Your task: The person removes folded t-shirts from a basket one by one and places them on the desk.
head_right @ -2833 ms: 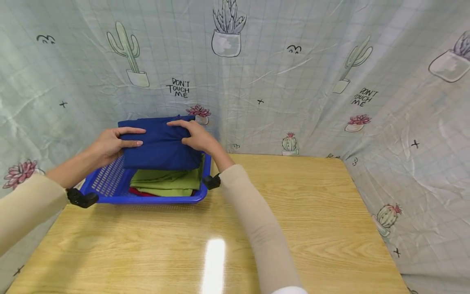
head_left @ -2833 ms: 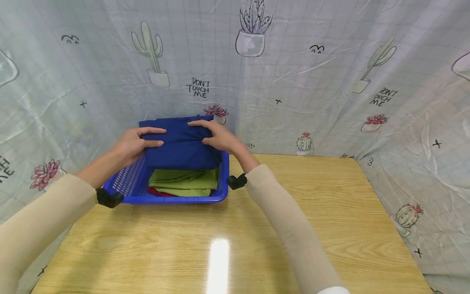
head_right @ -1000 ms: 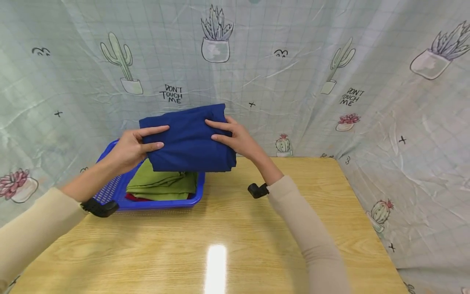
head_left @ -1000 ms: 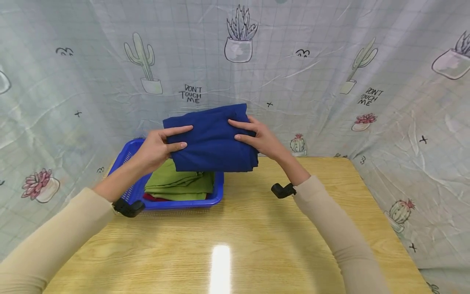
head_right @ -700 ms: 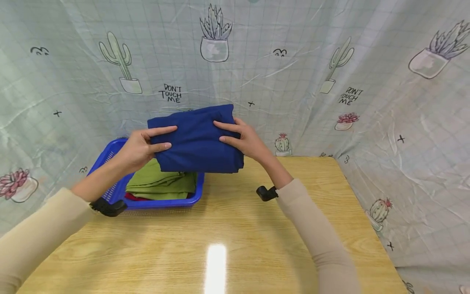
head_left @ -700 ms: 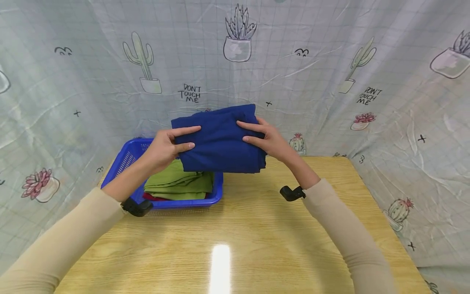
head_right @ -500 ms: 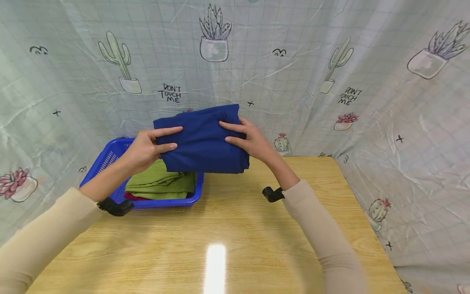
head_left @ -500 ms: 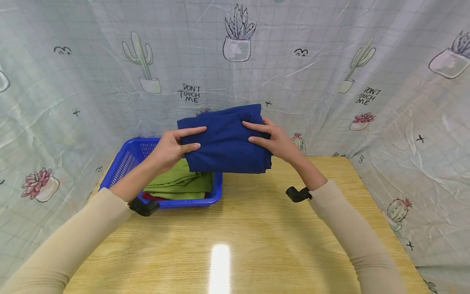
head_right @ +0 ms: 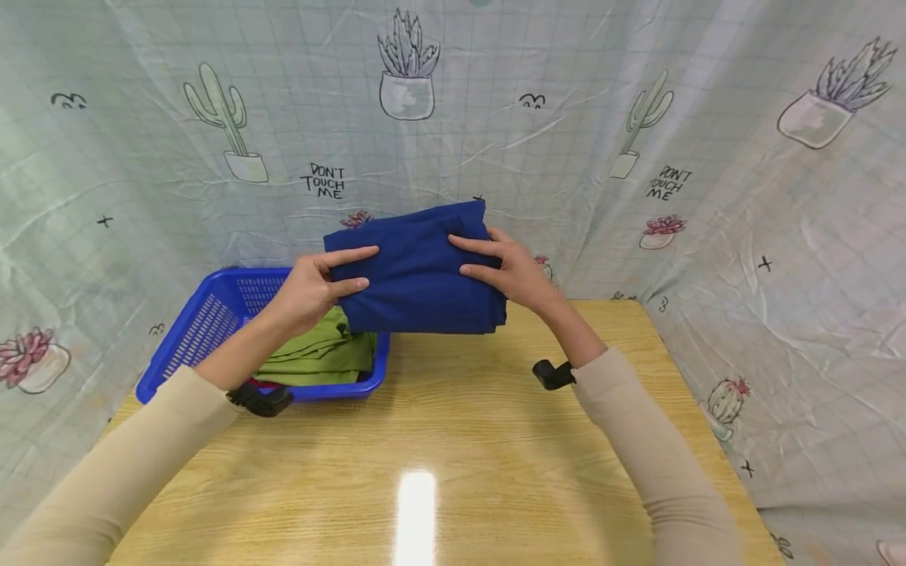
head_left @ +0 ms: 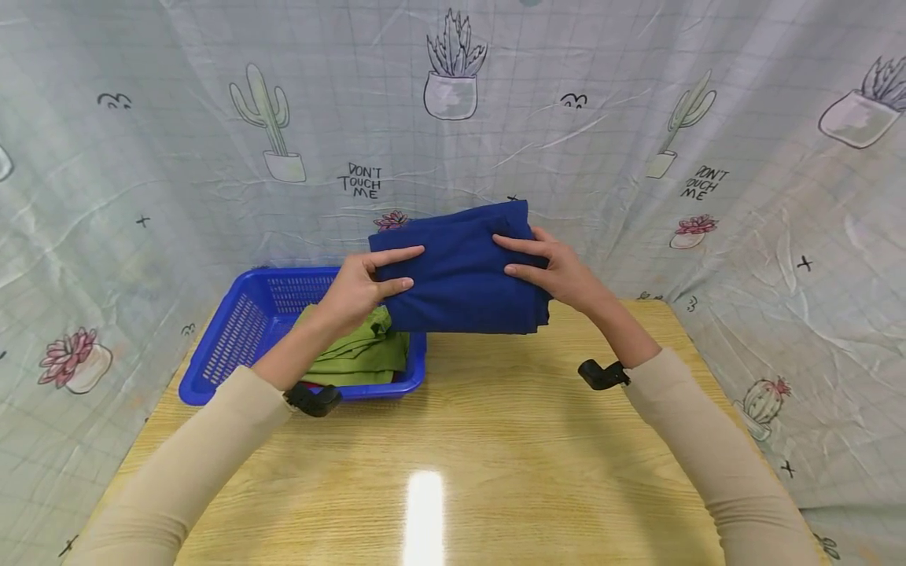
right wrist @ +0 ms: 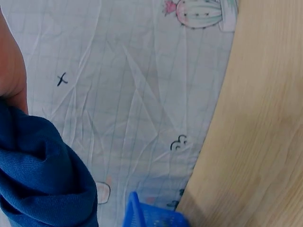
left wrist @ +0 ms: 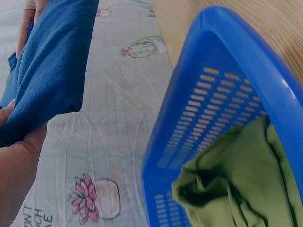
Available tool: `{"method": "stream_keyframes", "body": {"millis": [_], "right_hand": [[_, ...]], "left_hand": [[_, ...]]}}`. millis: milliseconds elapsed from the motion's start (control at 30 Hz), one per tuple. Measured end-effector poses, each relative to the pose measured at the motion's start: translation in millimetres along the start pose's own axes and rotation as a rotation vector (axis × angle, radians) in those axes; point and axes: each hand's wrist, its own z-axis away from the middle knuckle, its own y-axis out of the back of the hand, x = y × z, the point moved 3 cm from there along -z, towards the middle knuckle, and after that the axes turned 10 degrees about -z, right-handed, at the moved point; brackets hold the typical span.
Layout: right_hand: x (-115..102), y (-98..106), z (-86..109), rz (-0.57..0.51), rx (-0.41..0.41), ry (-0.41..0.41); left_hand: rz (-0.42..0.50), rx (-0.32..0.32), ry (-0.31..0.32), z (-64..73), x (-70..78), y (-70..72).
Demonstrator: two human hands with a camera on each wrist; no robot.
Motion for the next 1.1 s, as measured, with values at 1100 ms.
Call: {"method": "stream_keyframes", "body": {"millis": [1100], "right_hand": [[41.0,57.6,35.8,0.210,-0.011,0.074]], "left_hand": [[0.239,0.185,0.102,-38.3,-27.2,-100.8]]}}
